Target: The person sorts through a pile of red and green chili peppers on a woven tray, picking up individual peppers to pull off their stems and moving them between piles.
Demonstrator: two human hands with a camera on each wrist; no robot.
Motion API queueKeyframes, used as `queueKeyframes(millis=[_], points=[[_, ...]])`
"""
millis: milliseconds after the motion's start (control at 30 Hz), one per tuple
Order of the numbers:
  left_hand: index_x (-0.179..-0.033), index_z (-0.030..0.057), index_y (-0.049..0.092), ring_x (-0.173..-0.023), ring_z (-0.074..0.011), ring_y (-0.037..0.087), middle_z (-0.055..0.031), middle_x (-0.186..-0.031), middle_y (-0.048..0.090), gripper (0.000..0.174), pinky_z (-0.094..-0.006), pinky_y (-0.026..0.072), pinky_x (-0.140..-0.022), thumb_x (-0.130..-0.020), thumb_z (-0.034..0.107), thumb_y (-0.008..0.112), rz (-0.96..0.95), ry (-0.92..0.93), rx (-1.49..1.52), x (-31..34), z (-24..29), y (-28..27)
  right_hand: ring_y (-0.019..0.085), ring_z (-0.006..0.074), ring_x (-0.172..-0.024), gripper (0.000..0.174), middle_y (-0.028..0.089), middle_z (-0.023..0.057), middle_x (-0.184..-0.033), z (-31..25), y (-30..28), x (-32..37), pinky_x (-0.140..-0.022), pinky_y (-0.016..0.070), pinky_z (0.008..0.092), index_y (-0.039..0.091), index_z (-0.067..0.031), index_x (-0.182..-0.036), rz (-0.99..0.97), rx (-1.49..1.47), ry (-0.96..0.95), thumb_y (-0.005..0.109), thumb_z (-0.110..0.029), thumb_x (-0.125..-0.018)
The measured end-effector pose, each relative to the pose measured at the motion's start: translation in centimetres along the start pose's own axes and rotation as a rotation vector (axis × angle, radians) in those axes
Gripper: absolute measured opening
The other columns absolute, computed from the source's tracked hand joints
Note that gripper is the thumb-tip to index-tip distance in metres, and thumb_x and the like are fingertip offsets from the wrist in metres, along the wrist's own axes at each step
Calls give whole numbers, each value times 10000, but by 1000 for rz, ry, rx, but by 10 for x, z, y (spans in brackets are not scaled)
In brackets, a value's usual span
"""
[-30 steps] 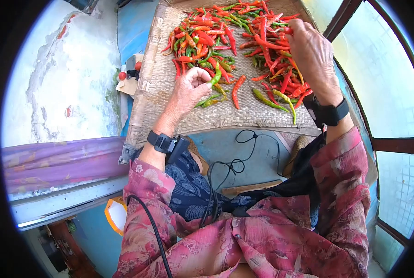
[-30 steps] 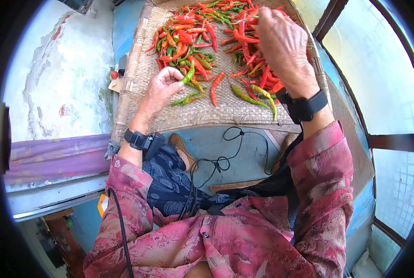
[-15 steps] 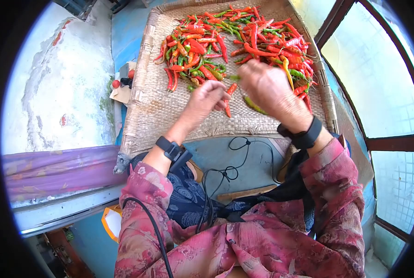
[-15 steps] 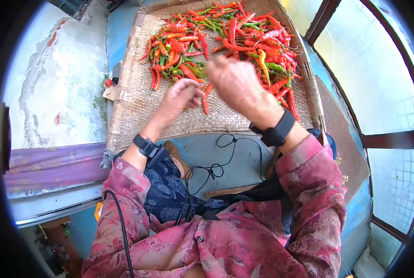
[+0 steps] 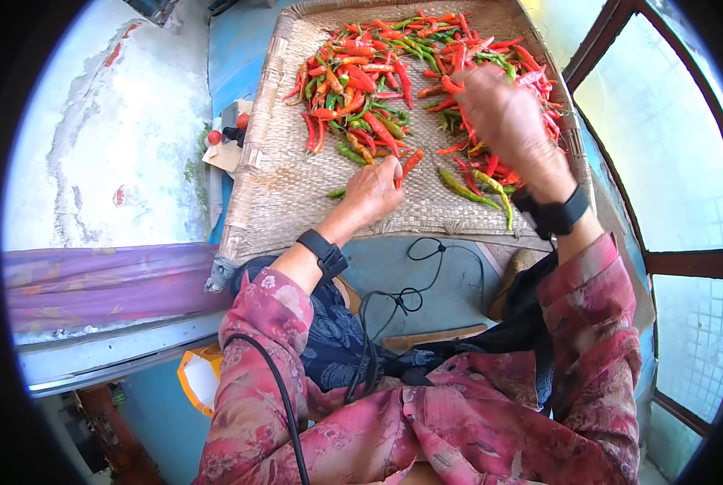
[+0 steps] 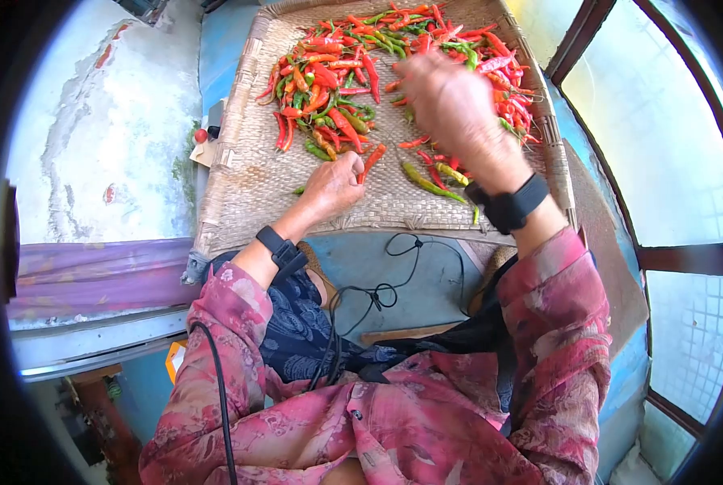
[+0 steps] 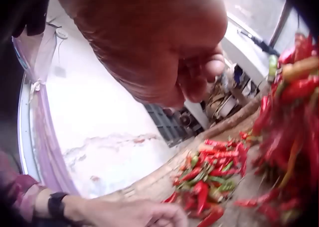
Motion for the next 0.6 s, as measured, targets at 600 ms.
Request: queueKeyframes(millis=[600], points=[[-912,39,539,-648,-105,548,-19,-768,578,172,-253,455,-589,-797,145,610,-89,-54,467,12,-43,-57,654,281,-767,130,584,130,-830,-69,76,70,-609,526,393,555,-21,-892,-614,-175,-281,574,-87,-780]])
Point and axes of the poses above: each hand's wrist, its own x-axis away from the middle knuckle, its own y-axis out of the palm, z = x × y, the point moved 1 cm from there along -x, towards the middle knuckle
